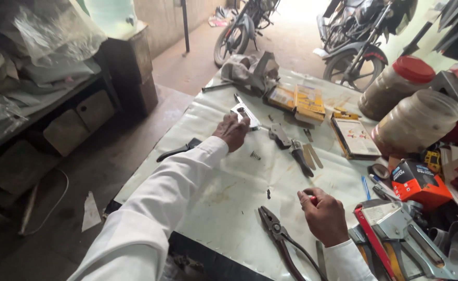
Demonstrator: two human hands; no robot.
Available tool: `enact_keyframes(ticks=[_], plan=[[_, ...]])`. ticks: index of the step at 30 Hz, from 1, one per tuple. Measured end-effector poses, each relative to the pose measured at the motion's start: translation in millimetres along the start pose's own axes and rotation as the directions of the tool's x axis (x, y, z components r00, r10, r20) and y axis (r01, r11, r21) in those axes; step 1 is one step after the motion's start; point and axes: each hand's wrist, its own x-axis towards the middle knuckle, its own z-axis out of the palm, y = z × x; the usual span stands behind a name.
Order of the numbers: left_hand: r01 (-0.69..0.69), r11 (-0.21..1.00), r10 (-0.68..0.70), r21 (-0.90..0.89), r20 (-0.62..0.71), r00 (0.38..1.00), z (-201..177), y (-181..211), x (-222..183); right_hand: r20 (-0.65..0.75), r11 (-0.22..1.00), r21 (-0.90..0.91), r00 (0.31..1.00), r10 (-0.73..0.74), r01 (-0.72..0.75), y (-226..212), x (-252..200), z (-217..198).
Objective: Disassembling and repairing a manual staple gun using tools.
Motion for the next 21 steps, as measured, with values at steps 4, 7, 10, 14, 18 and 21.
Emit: enact_keyframes(ticks=[4,7,10,14,18,21], plan=[[-0.116,0.989,0.102,-0.096,-0.139,0.985,-40,-10,2,-0.031,0.997,0.069,0.999,-0.037,0.039,4,1,-3],[-0.210,0.826,0.066,-0.522,-0.281,0.958,-114,15,-31,0.024,0.972,0.217,0.996,0.086,-0.089,11,10,-4],[-0.188,0.649,0.123,-0.737,-0.142,0.982,-130,24,-80,0.010,0.861,0.508,0.999,-0.037,0.027,18,15,-5],[0.014,0.140,0.173,-0.990,0.038,0.984,-133,48,-158,0.329,0.428,0.854,0.944,-0.005,-0.296,-9,-8,-34],[0.168,-0.112,0.345,-0.979,0.120,0.931,-136,60,-215,0.429,0.305,0.875,0.894,-0.129,-0.376,6,-49,-35],[0.062,0.022,0.390,-0.998,0.066,0.918,-136,55,-240,0.472,0.164,0.876,0.877,-0.093,-0.454,12,-69,-28]])
